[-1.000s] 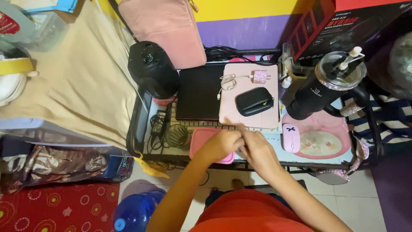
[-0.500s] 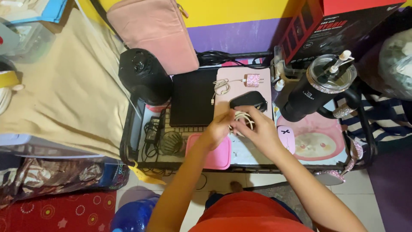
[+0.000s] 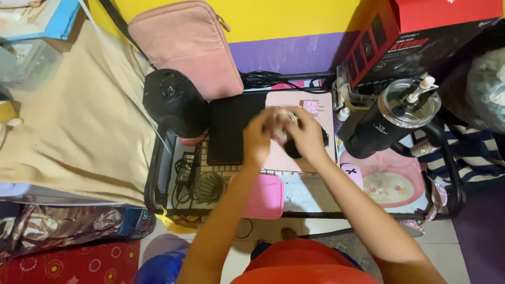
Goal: The person organizes a cluttered desk area by moving a glass, placing a pink container on the desk, and storing a beige container on a lower shelf. They then gather various cables and a power adapter, placing them into a clear plastic bin, and finally move a red box and a black tumbler to tidy the surface.
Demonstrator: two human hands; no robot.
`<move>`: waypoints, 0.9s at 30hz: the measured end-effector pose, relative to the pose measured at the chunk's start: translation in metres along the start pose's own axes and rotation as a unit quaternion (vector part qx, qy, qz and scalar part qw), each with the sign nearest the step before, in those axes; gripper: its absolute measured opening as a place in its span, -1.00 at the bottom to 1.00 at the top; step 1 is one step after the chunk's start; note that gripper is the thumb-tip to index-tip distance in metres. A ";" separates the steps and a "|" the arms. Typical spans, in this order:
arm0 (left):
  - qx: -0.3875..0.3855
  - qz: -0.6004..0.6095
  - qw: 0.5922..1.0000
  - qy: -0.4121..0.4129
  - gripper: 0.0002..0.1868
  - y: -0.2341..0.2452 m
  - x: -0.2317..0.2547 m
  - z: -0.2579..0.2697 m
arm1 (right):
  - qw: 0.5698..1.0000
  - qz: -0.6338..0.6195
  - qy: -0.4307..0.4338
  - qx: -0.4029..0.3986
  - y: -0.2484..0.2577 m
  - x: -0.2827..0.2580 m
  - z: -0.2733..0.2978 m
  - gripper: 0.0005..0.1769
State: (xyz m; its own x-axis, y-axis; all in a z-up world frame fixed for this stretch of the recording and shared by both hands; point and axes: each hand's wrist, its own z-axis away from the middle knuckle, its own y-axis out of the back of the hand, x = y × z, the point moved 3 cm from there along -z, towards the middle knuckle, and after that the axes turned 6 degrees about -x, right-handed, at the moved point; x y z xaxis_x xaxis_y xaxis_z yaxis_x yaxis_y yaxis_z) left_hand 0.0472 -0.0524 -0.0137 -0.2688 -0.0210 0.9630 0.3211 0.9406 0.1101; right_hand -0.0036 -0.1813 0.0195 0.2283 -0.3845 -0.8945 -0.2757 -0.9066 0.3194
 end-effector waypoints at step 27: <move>-0.055 -0.420 0.902 0.082 -0.76 0.003 -0.154 -0.063 | 0.909 0.394 -0.052 -0.124 0.004 0.137 -0.090 -0.74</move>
State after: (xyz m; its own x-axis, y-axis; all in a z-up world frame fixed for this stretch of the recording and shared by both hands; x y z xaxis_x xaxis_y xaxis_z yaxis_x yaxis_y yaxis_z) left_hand 0.1470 -0.0674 -0.1463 -0.3246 -0.7694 0.5501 0.1563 0.5300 0.8335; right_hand 0.1103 -0.2535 -0.0731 -0.0415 -0.9247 -0.3783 -0.0945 -0.3733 0.9229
